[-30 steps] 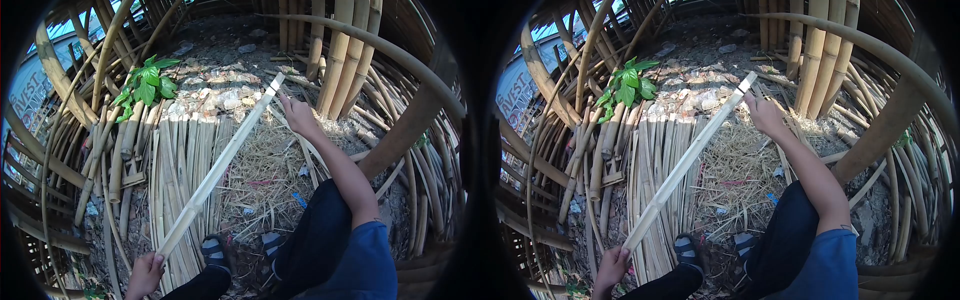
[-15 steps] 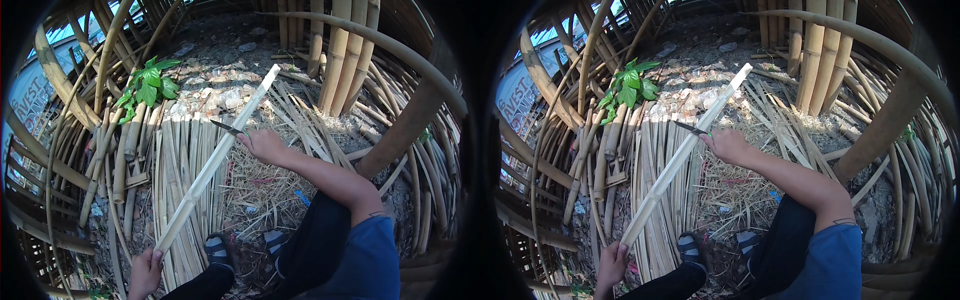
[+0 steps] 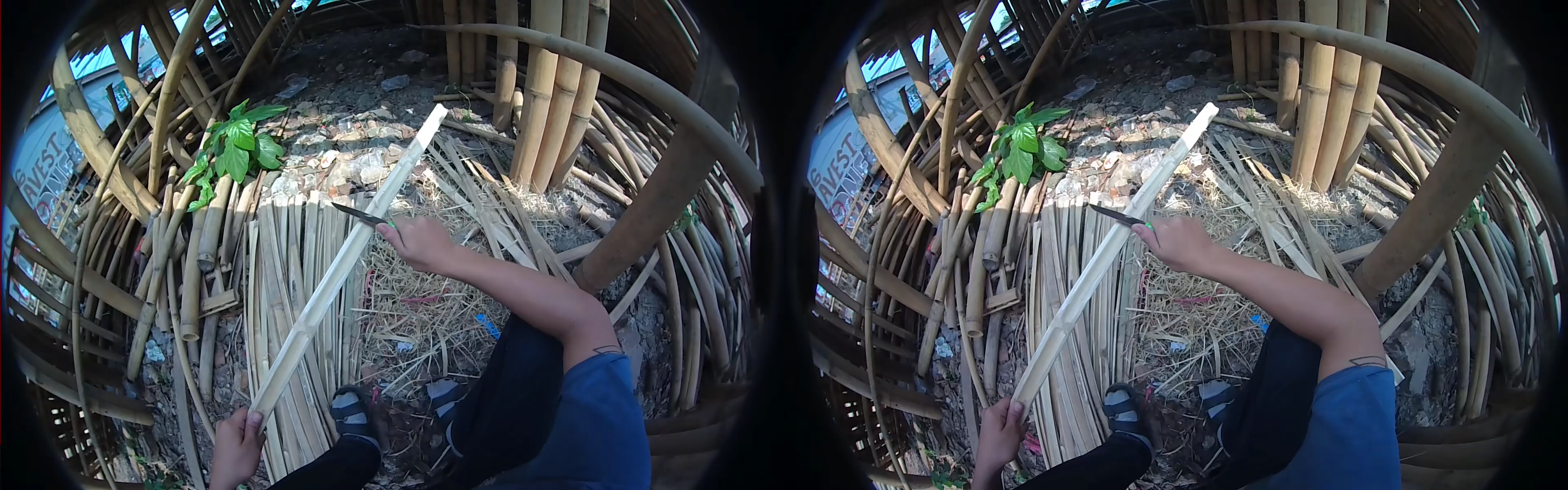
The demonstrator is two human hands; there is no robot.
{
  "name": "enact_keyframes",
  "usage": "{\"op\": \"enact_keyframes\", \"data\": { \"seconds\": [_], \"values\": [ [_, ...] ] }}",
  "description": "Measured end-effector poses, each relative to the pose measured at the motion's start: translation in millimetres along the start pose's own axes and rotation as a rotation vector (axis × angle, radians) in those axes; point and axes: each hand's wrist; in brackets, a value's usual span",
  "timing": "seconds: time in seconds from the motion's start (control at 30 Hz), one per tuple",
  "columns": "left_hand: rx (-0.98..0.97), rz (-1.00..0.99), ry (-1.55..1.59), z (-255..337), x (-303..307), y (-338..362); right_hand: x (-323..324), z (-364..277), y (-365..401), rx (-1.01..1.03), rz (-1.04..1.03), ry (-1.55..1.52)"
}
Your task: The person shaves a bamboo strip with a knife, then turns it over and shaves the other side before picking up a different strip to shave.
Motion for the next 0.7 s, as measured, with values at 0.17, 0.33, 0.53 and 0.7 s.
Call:
{"op": "enact_keyframes", "data": {
  "seconds": [0.17,0.33,0.53,0.7],
  "values": [
    [0.009,-0.015,0.065,4,3,7,17,-13,-1,0.135,-0.100,0.115],
    [0.012,0.025,0.006,7,9,8,37,60,-26,-0.144,0.039,0.020],
    [-0.016,-0.039,0.008,5,5,5,31,4,6,0.252,-0.071,0.084],
    [-0.026,-0.022,-0.040,10,10,13,29,85,-30,-0.079,0.044,0.142]
  ]
}}
Point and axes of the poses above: each hand's wrist, its own y-axis away from the middle knuckle, its own x-axis out of the back of the hand, z = x × y, and after that the axes turned 1 degree about -z, right-handed
